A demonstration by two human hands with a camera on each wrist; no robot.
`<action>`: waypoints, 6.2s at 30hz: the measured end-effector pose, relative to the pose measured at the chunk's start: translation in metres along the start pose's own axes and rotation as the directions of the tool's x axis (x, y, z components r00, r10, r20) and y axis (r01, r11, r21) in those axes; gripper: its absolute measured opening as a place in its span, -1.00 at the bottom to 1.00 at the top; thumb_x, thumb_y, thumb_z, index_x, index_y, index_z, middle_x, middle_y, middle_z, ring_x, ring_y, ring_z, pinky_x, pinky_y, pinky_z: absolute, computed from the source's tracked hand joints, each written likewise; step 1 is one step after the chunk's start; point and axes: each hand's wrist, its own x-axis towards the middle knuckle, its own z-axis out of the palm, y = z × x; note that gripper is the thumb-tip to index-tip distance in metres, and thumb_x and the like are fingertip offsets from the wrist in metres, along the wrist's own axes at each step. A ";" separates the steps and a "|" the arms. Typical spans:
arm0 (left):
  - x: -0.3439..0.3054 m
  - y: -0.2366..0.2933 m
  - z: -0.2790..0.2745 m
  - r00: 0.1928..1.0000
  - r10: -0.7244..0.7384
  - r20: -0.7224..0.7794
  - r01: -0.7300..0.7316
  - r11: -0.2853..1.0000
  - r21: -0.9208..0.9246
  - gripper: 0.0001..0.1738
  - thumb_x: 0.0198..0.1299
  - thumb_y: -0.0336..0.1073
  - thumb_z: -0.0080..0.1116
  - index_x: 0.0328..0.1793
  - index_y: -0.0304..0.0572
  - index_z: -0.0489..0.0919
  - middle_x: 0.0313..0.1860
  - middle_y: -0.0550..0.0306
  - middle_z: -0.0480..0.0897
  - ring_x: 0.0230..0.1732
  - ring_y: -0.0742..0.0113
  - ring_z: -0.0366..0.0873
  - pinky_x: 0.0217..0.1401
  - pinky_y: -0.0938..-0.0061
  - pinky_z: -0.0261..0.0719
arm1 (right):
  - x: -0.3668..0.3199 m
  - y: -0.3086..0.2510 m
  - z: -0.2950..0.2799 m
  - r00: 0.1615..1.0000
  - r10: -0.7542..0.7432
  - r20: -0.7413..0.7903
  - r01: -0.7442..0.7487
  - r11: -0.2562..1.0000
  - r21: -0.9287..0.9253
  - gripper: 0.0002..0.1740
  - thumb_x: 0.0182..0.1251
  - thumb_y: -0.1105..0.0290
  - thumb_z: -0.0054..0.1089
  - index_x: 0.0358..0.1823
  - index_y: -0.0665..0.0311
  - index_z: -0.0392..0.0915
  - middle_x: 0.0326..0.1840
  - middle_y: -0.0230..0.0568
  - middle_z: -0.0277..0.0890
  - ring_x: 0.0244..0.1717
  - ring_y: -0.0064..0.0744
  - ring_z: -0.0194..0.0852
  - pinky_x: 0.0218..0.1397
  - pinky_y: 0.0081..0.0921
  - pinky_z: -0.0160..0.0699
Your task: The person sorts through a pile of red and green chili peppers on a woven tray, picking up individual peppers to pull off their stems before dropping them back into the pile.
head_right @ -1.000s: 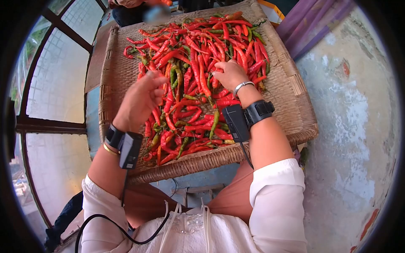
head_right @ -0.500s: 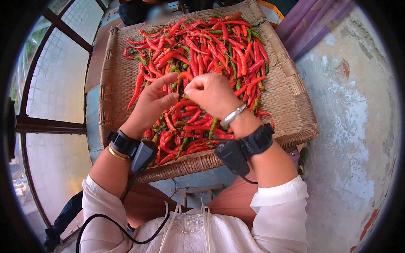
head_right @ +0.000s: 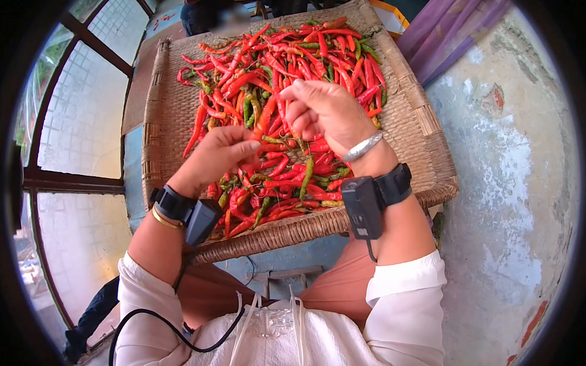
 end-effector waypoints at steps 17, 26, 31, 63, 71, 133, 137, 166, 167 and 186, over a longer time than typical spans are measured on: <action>0.004 -0.008 0.002 0.995 -0.044 -0.093 0.006 0.928 -0.372 -0.74 0.22 -0.19 -0.05 -0.07 -0.16 0.46 -0.25 0.24 0.58 -0.50 0.65 0.42 -0.43 0.74 0.38 | 0.025 0.034 -0.001 0.970 0.131 -0.203 -0.231 0.265 -0.936 -0.68 -0.08 0.13 0.12 -0.53 0.28 0.54 -0.51 -0.09 0.52 -0.45 -0.16 0.49 -0.36 -0.35 0.44; 0.004 -0.012 0.008 0.996 -0.084 0.000 0.081 0.954 -0.288 -0.73 0.22 -0.15 -0.06 -0.30 -0.20 0.49 -0.57 0.33 0.48 -0.61 0.65 0.35 -0.60 0.77 0.29 | 0.010 0.028 0.019 0.981 0.140 0.135 0.019 0.621 -0.783 -0.75 0.03 0.26 0.13 -0.51 0.34 0.51 -0.63 -0.29 0.46 -0.60 -0.54 0.41 -0.50 -0.56 0.39; -0.001 0.001 -0.011 0.995 -0.043 -0.095 0.013 0.956 -0.295 -0.72 0.26 -0.14 -0.14 -0.27 -0.17 0.49 -0.53 0.30 0.53 -0.62 0.66 0.35 -0.58 0.75 0.31 | 0.026 0.005 -0.055 0.918 -0.143 -0.371 -0.167 0.708 -0.686 -0.69 0.10 0.19 0.08 -0.44 0.34 0.52 -0.59 -0.34 0.45 -0.62 -0.60 0.36 -0.50 -0.62 0.40; 0.005 -0.011 -0.009 0.976 -0.051 -0.211 -0.049 0.894 -0.444 -0.73 0.24 -0.13 -0.10 -0.30 -0.16 0.49 -0.51 0.29 0.53 -0.55 0.59 0.42 -0.49 0.70 0.38 | 0.023 0.037 0.009 0.975 -0.223 -0.020 0.053 0.317 -0.947 -0.72 0.06 0.12 0.05 -0.53 0.19 0.51 -0.54 -0.06 0.48 -0.43 -0.05 0.46 -0.35 -0.19 0.43; 0.009 -0.015 -0.048 0.917 -0.115 -0.381 -0.264 0.540 -0.799 -0.63 0.26 -0.08 -0.17 -0.04 -0.24 0.37 -0.30 0.16 0.56 -0.38 0.48 0.49 -0.36 0.64 0.47 | 0.043 0.034 -0.055 0.857 -0.238 -0.457 -0.383 0.298 -0.874 -0.70 -0.01 0.16 0.14 -0.33 0.22 0.50 -0.39 -0.06 0.51 -0.29 -0.09 0.47 -0.24 -0.24 0.43; 0.013 -0.010 -0.039 0.849 -0.164 -0.503 -0.420 0.368 -0.830 -0.79 0.23 -0.17 -0.10 -0.21 -0.14 0.39 -0.34 0.19 0.53 -0.37 0.48 0.50 -0.38 0.62 0.51 | 0.038 0.021 -0.070 0.827 -0.477 -0.297 -0.321 0.031 -0.946 -0.73 0.01 0.22 0.14 -0.37 0.28 0.51 -0.26 -0.07 0.44 -0.19 -0.09 0.39 -0.13 -0.26 0.41; 0.015 -0.022 -0.030 0.955 -0.130 -0.268 -0.171 0.498 -0.850 -0.73 0.25 -0.13 -0.14 -0.14 -0.18 0.39 -0.30 0.18 0.55 -0.40 0.49 0.50 -0.37 0.62 0.50 | 0.044 0.039 -0.077 0.819 -0.458 -0.346 -0.428 -0.086 -0.900 -0.67 -0.06 0.27 0.24 -0.28 0.30 0.49 -0.13 -0.12 0.38 -0.02 -0.13 0.30 -0.05 -0.29 0.38; 0.002 -0.014 0.012 0.982 0.139 0.127 -0.102 0.959 -0.265 -0.71 0.17 -0.26 0.04 -0.02 -0.22 0.46 -0.38 0.38 0.50 -0.45 0.69 0.37 -0.39 0.78 0.38 | 0.012 0.016 -0.002 0.962 0.232 0.144 -0.234 0.972 -0.001 -0.83 0.11 0.43 0.04 -0.29 0.37 0.37 -0.56 -0.37 0.39 -0.63 -0.62 0.36 -0.61 -0.69 0.30; 0.003 -0.014 0.011 0.987 0.122 0.109 -0.100 0.976 -0.193 -0.76 0.17 -0.26 0.04 -0.10 -0.24 0.49 -0.46 0.38 0.48 -0.50 0.68 0.35 -0.46 0.76 0.35 | 0.012 0.017 -0.002 0.970 0.203 0.136 -0.207 0.978 0.014 -0.78 0.11 0.44 0.04 -0.22 0.36 0.36 -0.54 -0.36 0.39 -0.60 -0.63 0.36 -0.59 -0.70 0.31; 0.010 -0.008 -0.022 0.969 -0.094 -0.231 0.001 0.927 -0.374 -0.72 0.21 -0.14 -0.05 -0.09 -0.15 0.46 -0.30 0.27 0.52 -0.53 0.59 0.42 -0.53 0.70 0.36 | 0.016 0.024 0.005 0.984 0.017 -0.178 0.002 0.995 0.105 -0.75 0.14 0.50 0.01 -0.11 0.35 0.37 -0.37 -0.33 0.44 -0.45 -0.62 0.42 -0.40 -0.69 0.43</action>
